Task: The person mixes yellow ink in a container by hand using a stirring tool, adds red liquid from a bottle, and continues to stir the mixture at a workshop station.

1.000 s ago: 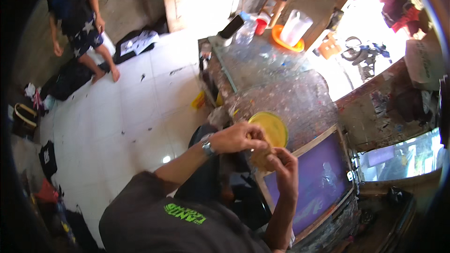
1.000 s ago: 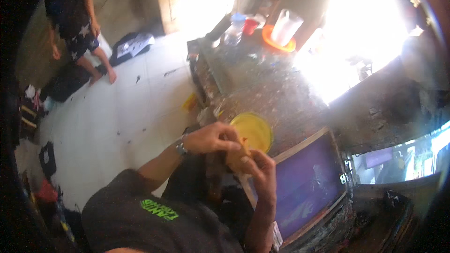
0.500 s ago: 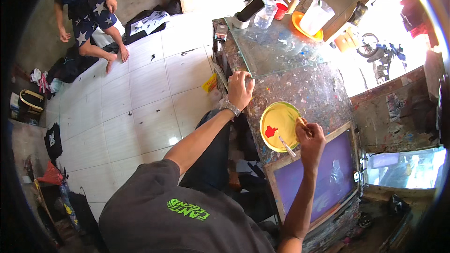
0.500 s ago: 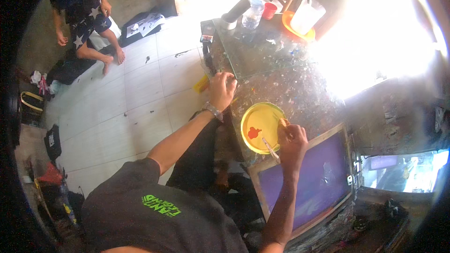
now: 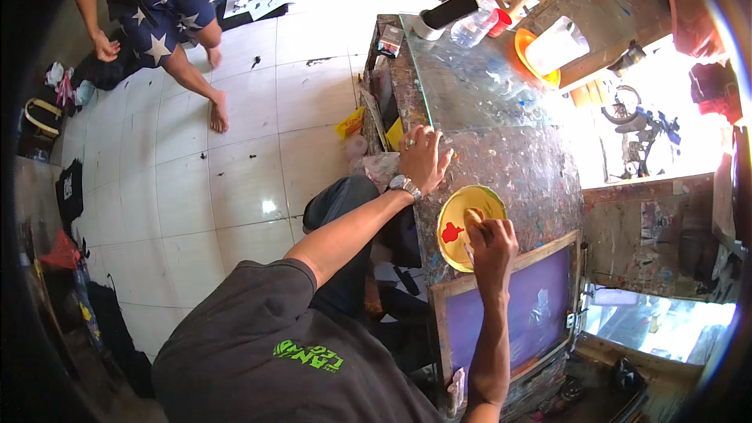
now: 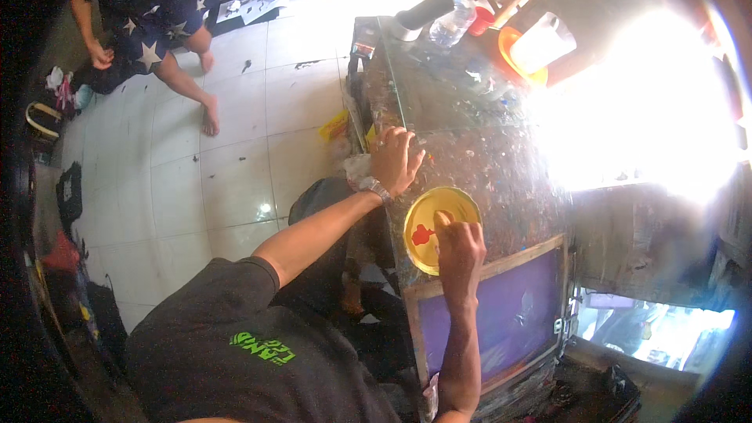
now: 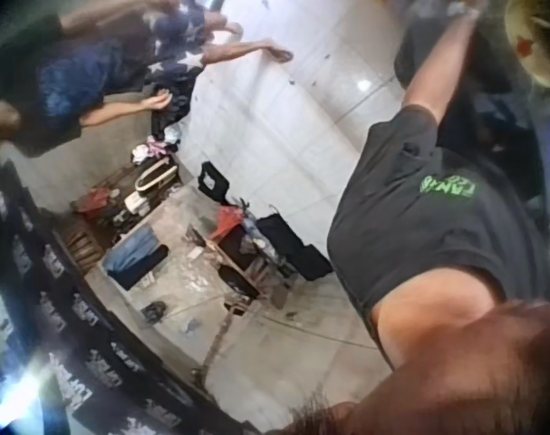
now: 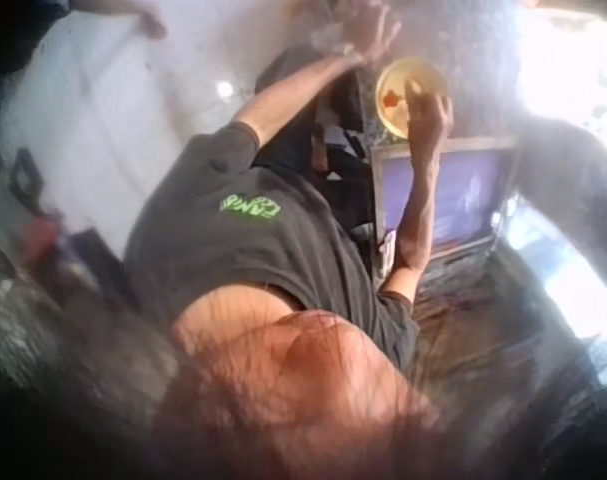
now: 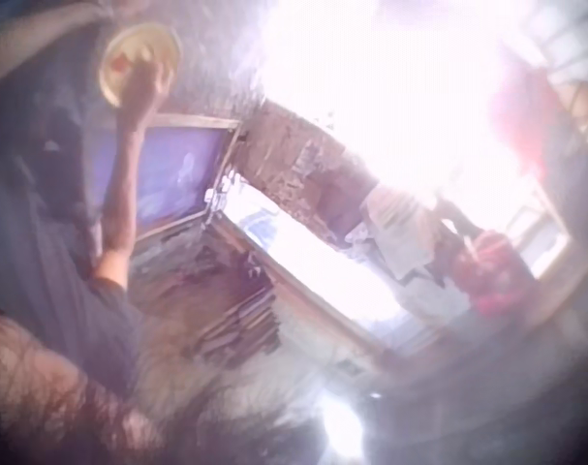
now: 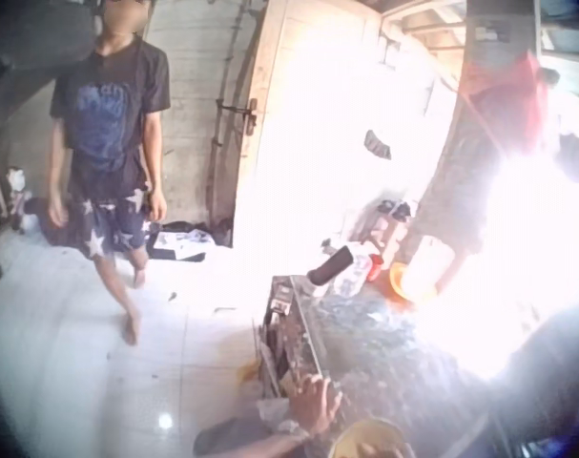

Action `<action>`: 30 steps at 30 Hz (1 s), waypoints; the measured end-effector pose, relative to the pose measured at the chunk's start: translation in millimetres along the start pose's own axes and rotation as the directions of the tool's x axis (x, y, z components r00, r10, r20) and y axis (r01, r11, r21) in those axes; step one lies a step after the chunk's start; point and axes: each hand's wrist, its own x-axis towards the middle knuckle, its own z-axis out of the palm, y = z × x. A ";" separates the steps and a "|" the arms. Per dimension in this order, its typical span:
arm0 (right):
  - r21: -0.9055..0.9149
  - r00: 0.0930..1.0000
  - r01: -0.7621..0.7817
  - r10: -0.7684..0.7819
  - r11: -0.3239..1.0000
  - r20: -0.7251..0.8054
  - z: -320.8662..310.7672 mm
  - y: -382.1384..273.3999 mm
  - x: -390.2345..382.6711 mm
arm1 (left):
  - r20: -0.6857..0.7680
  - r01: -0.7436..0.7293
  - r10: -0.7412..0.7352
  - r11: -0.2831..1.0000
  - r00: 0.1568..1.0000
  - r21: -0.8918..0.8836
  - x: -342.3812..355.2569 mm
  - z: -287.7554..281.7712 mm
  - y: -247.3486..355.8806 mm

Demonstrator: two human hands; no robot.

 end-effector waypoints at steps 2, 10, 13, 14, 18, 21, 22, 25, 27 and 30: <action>0.098 0.989 -0.147 0.149 0.984 -0.012 -8.7 9.6 0.8 | 0.003 0.014 -0.014 1.000 1.000 0.008 -1.6 1.6 -1.4; 0.071 0.982 -0.180 0.184 0.981 -0.047 -28.0 24.7 0.2 | -0.007 0.020 -0.021 0.998 1.000 -0.056 -0.3 2.8 -0.3; -0.056 0.995 -0.091 0.089 0.994 -0.039 -14.9 15.6 -2.6 | 0.005 0.033 -0.033 0.997 0.999 -0.064 -0.1 -0.3 2.3; -0.049 0.996 -0.088 0.087 0.995 -0.031 -8.7 15.0 -3.7 | 0.005 0.031 -0.030 0.998 1.000 -0.061 0.0 -0.2 2.3; -0.088 0.997 -0.069 0.072 0.994 0.033 4.1 10.3 -12.1 | -0.011 0.015 -0.015 0.998 1.000 -0.062 -0.1 3.0 0.5; -0.081 0.996 -0.026 0.033 0.996 0.086 10.9 8.4 -14.2 | 0.018 0.019 -0.018 0.999 1.000 -0.043 -0.5 4.7 -1.9; -0.062 0.992 -0.032 0.039 0.998 0.117 11.7 9.0 -15.1 | 0.025 0.023 -0.022 0.999 0.999 -0.035 -1.1 5.1 -1.5; -0.019 0.979 -0.035 0.038 0.999 0.200 11.9 4.2 -15.0 | 0.032 0.029 -0.028 0.999 0.999 -0.032 -1.7 2.5 -0.5; 0.005 0.972 -0.007 0.006 1.000 0.235 11.0 3.0 -14.2 | 0.025 0.028 -0.027 0.999 0.999 -0.037 -0.8 1.7 0.2; 0.014 0.939 -0.032 0.025 0.999 0.342 11.2 5.8 -11.7 | 0.019 0.024 -0.023 0.999 1.000 -0.034 -0.3 2.0 -0.2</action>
